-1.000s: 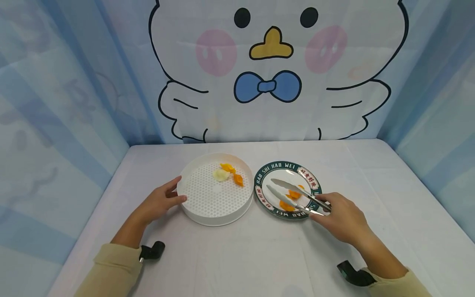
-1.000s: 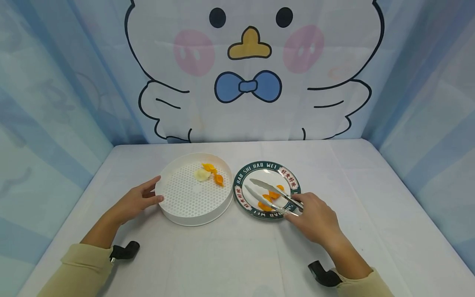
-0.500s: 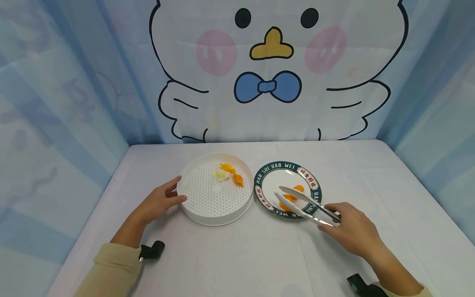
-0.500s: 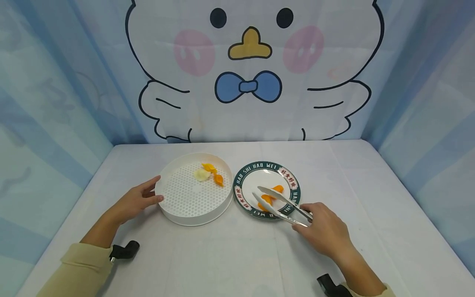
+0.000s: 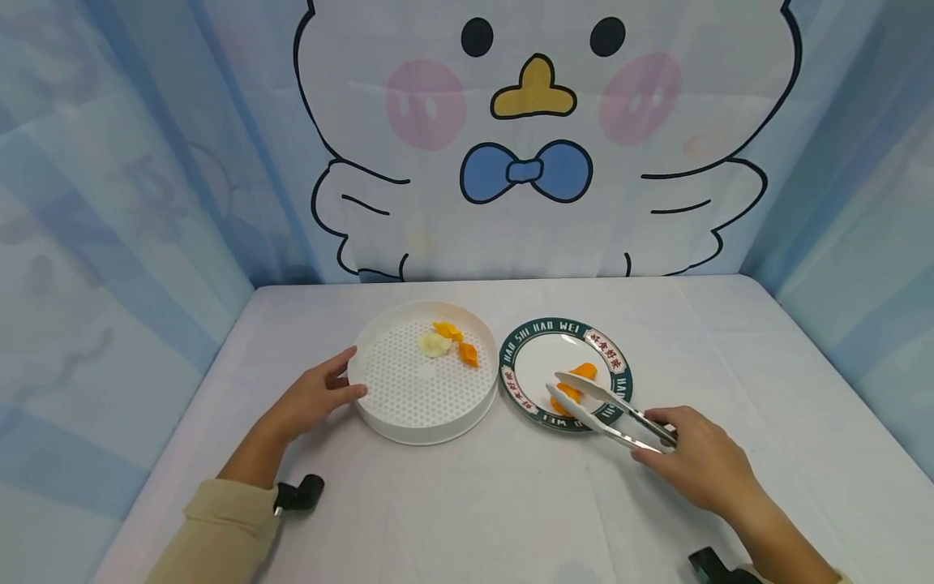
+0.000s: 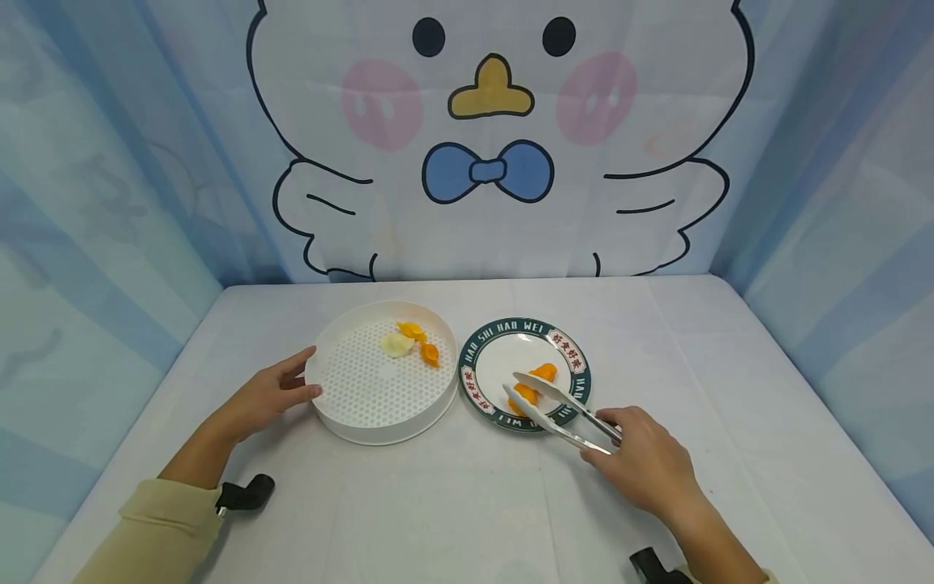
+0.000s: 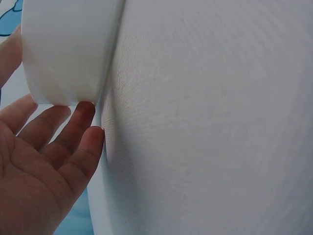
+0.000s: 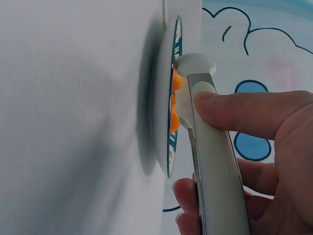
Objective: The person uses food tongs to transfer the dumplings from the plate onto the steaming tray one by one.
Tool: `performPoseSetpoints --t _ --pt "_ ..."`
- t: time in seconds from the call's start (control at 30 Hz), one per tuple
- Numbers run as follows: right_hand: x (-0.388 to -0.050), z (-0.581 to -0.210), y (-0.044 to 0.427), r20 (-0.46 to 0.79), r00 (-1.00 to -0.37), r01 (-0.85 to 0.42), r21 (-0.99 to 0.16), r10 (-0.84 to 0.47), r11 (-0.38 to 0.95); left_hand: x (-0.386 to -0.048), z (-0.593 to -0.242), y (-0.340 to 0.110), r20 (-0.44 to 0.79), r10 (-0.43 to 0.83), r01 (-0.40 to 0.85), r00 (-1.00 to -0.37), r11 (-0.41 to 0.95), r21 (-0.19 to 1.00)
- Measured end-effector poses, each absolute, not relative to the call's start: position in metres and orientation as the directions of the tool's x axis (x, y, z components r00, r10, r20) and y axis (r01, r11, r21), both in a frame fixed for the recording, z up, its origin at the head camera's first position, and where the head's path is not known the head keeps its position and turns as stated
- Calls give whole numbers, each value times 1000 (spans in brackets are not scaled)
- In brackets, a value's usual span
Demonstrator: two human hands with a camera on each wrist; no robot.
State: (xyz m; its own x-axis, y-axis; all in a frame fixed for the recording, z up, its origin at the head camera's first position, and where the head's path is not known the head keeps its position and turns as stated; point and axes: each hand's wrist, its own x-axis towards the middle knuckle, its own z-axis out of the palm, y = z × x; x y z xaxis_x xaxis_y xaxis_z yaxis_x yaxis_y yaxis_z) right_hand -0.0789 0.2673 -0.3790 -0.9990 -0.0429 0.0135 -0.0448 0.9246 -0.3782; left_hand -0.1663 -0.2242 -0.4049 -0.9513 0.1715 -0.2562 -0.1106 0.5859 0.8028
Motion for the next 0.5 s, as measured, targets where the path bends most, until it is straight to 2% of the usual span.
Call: performPoseSetpoints --t 0.5 --pt "-84 -384 265 37 -997 -78 -405 -68 911 -165 -404 -223 -256 174 -110 -951 583 805"
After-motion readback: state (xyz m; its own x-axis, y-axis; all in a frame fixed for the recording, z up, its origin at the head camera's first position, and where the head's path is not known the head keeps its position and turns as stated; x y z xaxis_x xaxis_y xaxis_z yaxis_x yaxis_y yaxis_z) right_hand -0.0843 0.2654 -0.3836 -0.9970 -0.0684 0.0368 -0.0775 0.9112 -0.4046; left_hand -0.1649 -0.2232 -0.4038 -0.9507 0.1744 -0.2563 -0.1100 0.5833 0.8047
